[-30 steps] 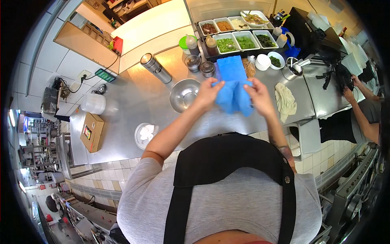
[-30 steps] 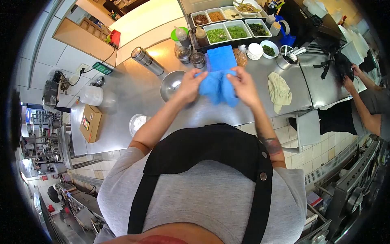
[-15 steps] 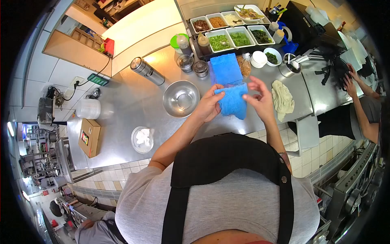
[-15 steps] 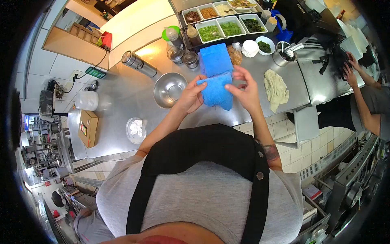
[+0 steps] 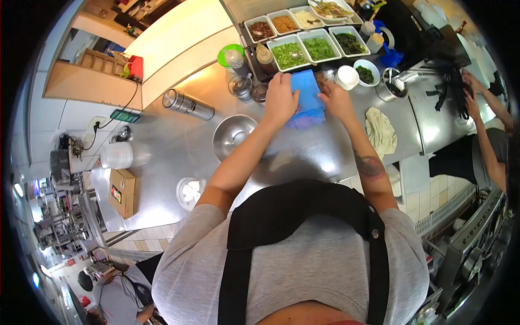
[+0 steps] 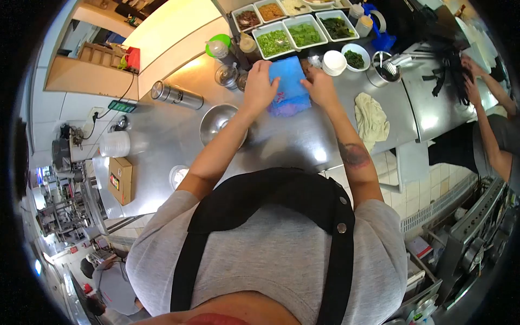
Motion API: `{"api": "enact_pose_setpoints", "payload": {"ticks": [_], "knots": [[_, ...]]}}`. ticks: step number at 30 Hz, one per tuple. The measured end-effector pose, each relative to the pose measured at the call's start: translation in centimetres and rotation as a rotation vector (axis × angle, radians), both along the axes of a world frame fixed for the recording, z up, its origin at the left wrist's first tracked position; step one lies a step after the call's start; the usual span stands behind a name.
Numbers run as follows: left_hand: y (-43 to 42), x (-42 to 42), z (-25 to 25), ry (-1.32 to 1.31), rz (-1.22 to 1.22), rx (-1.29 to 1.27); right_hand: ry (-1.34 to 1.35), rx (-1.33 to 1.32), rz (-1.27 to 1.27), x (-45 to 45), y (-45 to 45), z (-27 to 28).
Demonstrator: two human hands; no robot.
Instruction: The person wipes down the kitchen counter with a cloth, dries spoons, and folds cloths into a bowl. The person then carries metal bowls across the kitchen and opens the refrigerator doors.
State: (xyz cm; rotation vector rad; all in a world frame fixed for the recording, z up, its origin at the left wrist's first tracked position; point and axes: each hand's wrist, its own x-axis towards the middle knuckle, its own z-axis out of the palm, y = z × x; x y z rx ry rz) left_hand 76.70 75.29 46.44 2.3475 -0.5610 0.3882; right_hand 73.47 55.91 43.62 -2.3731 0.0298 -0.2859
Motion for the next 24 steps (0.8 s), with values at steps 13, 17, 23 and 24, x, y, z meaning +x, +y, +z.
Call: {"api": "enact_pose_setpoints", "payload": {"ticks": [13, 17, 23, 24], "knots": [[-3.4, -0.3, -8.3, 0.079, -0.255, 0.354, 0.068, -0.364, -0.068, -15.9, -16.7, -3.6], [-3.1, -0.6, -8.5, 0.078, -0.254, 0.372, 0.017, -0.49, -0.27, -14.5, -26.2, -8.3], [-3.4, -0.4, -9.0, 0.059, -0.238, 0.407, 0.095, -0.549, -0.54, -13.8, -25.3, -10.1], [-3.4, -0.1, -8.9, 0.053, -0.226, 0.409, 0.051, -0.575, -0.469, -13.7, -22.1, -10.4]]}}
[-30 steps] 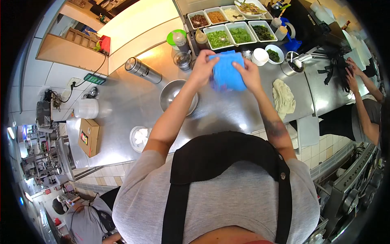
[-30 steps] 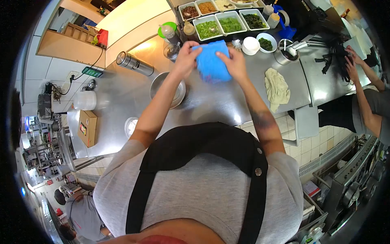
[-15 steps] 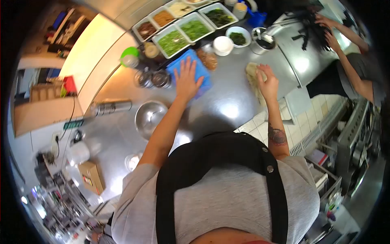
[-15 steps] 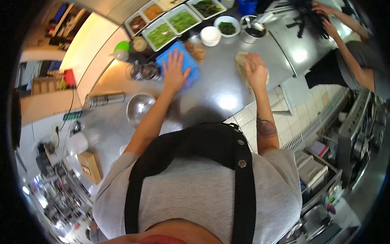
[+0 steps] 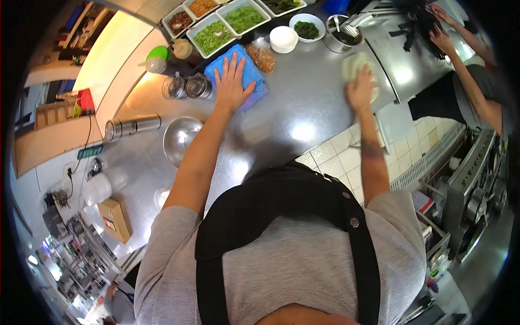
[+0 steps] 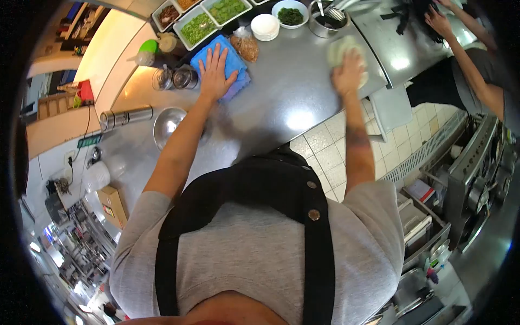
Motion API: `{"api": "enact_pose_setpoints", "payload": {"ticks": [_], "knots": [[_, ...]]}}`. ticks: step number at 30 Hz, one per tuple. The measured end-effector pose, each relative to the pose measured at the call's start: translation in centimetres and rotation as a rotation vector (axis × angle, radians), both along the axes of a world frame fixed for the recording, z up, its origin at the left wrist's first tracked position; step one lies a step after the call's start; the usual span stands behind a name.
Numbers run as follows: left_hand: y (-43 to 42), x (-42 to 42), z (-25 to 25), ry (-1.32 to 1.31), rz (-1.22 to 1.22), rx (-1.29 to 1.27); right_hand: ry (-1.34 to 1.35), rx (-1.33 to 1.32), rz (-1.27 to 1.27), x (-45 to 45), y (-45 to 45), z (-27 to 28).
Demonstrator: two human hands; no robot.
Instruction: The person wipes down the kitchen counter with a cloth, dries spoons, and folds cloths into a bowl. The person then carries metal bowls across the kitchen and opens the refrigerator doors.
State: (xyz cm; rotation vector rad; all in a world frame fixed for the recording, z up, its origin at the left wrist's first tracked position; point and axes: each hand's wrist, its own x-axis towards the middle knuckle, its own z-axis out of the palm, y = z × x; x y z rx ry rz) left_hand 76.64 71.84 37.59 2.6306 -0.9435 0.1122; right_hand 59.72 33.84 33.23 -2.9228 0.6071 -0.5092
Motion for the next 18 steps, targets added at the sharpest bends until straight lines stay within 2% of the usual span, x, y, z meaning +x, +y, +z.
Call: {"api": "enact_pose_setpoints", "payload": {"ticks": [1, 2, 3, 5, 8, 10, 11, 12, 13, 15, 17, 18], "knots": [[0.0, 0.1, 0.0, 0.013, 0.006, 0.006, -0.037, 0.065, 0.162, -0.6, 4.6, -0.2], [0.0, 0.2, -0.1, 0.004, -0.003, -0.003, 0.124, 0.065, 0.212, -1.2, 10.6, 2.2], [0.1, 0.4, -0.3, -0.003, -0.008, -0.007, 0.09, 0.187, 0.361, -2.6, 15.3, 2.0], [0.3, 0.3, -0.6, 0.003, -0.014, 0.004, 0.179, 0.254, 0.663, -5.3, 22.5, 4.2], [0.1, -0.7, 0.1, -0.082, 0.032, 0.074, 0.216, 0.455, 1.14, -8.3, 25.0, 4.5], [0.4, -3.5, 1.9, -0.15, 0.136, 0.024, 0.275, 0.528, 1.209, -9.4, 21.7, 3.6], [0.9, -5.6, 3.3, -0.132, 0.171, -0.073, 0.302, 0.553, 1.163, -9.0, 19.7, 4.9], [1.8, -8.1, 4.6, -0.119, 0.198, -0.175, 0.344, 0.369, 1.035, -9.2, 17.3, 5.6], [3.6, -11.0, 5.6, -0.117, 0.307, -0.21, 0.241, 0.425, 0.885, -9.3, 14.7, 4.8], [6.9, -15.5, 7.2, -0.128, 0.502, -0.303, 0.196, 0.075, 0.638, -8.3, 9.5, 5.4], [11.8, -17.5, 6.4, -0.176, 0.818, -0.427, 0.105, -0.132, 0.385, -6.8, 4.8, 2.8], [13.9, -18.8, 5.5, -0.198, 0.984, -0.486, 0.124, -0.096, 0.25, -5.4, 4.9, 2.6]]}}
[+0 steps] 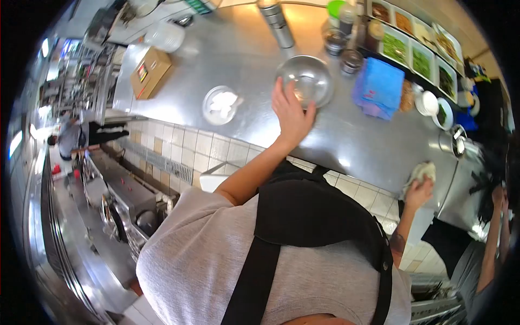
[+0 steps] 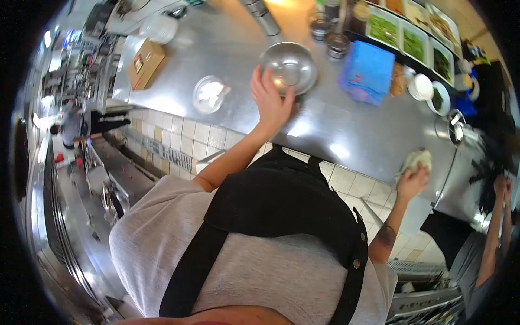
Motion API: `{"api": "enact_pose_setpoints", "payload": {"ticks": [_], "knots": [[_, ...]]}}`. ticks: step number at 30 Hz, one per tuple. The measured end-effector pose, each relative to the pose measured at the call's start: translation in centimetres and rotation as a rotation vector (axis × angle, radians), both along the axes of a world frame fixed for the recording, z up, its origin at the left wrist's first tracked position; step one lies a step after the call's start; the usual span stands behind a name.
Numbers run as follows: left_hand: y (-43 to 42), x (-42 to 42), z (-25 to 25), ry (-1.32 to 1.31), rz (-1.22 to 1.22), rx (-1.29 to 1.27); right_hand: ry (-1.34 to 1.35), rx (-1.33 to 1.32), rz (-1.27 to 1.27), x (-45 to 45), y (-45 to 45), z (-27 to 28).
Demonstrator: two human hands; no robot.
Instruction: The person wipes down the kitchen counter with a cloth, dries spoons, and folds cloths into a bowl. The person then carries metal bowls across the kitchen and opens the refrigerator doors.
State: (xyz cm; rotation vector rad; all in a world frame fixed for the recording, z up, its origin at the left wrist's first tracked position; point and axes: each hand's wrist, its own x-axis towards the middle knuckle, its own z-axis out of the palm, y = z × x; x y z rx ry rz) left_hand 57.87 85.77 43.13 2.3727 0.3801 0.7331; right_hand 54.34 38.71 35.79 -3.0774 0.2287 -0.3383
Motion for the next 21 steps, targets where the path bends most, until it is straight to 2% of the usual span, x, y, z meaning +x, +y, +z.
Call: {"api": "enact_pose_setpoints", "payload": {"ticks": [2, 3, 5, 6, 9, 11, 13, 14, 15, 17, 18, 20, 21], "knots": [[3.9, 0.8, -3.2, 0.059, 0.1, -0.148, 0.044, 0.056, -0.273, 2.4, 2.0, -0.4], [5.6, 1.3, -4.4, 0.083, 0.142, -0.224, 0.005, 0.023, -0.262, 2.8, 4.5, -0.8], [8.1, 2.2, -5.6, 0.34, 0.05, -0.556, -0.092, -0.046, -0.267, 3.1, 11.6, -1.5], [9.1, 2.6, -5.9, 0.469, -0.015, -0.73, -0.051, -0.023, -0.162, 2.5, 15.8, -1.3], [12.2, 0.1, -4.6, 0.439, -0.095, -0.663, 0.01, 0.025, 0.115, -0.3, 29.5, -0.4], [16.4, -3.2, -1.2, 0.456, -0.165, -0.839, 0.094, 0.034, 0.161, -0.6, 37.5, -0.4], [22.0, -6.5, 0.9, 0.364, -0.183, -0.985, 0.098, 0.091, 0.263, 2.2, 42.8, 1.0], [25.0, -8.1, 3.0, 0.424, -0.148, -0.953, 0.098, 0.103, 0.273, 4.3, 44.6, 0.3], [28.4, -10.0, 2.4, 0.382, -0.057, -0.907, 0.095, 0.116, 0.288, 6.7, 46.3, -0.4], [33.5, -12.6, 4.5, 0.304, 0.095, -0.856, -0.02, 0.157, 0.286, 10.6, 49.6, -1.7], [37.0, -14.0, 3.6, 0.308, 0.159, -0.715, -0.024, 0.17, 0.327, 10.6, 50.7, -1.5], [39.6, -15.2, 5.4, 0.159, 0.258, -0.737, -0.031, 0.202, 0.418, 10.3, 52.9, -0.8], [40.8, -15.6, 5.8, 0.124, 0.32, -0.749, 0.001, 0.22, 0.565, 9.1, 53.2, -0.7]]}}
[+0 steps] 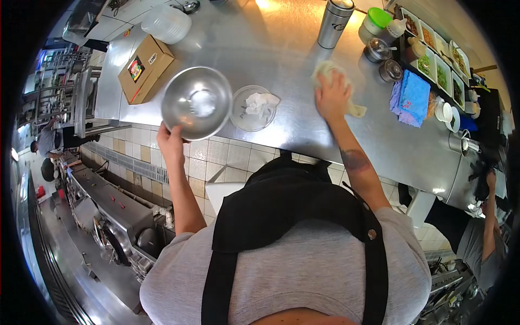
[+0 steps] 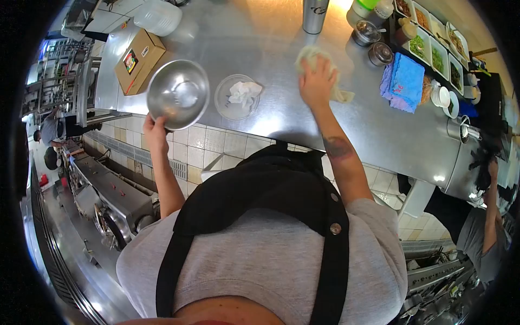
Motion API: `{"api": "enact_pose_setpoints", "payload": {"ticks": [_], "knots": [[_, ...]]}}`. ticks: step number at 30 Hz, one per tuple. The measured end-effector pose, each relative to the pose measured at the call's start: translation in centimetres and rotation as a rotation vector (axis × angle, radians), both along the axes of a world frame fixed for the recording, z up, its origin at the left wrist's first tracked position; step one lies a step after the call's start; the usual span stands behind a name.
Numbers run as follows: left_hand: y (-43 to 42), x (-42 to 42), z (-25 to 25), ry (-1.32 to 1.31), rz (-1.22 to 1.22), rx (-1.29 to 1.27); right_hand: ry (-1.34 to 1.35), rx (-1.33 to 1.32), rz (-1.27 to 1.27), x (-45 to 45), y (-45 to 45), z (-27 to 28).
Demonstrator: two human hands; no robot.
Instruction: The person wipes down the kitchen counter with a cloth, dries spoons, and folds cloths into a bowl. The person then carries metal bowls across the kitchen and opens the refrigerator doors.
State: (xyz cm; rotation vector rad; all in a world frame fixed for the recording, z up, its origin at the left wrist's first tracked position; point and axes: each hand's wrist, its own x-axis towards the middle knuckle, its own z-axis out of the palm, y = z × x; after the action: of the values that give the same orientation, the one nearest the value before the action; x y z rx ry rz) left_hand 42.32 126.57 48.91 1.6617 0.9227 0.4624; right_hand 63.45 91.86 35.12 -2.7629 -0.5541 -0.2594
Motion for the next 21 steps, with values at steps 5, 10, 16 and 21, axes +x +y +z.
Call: {"api": "enact_pose_setpoints", "payload": {"ticks": [5, 10, 16, 21], "knots": [[3.4, -1.8, -0.1, -0.12, 0.126, -0.111, 0.071, 0.093, 0.223, -6.3, -5.6, 0.5], [3.6, -3.7, -2.6, -0.112, 0.115, -0.247, -0.134, -0.257, -0.407, -4.7, -7.9, 1.6], [2.7, -2.9, -5.9, -0.075, 0.198, -0.456, 0.132, 0.404, 0.073, -2.1, 5.8, 1.7], [3.8, -2.6, -5.5, -0.094, 0.179, -0.361, 0.532, 0.337, 0.458, 1.3, 13.2, 1.8]]}}
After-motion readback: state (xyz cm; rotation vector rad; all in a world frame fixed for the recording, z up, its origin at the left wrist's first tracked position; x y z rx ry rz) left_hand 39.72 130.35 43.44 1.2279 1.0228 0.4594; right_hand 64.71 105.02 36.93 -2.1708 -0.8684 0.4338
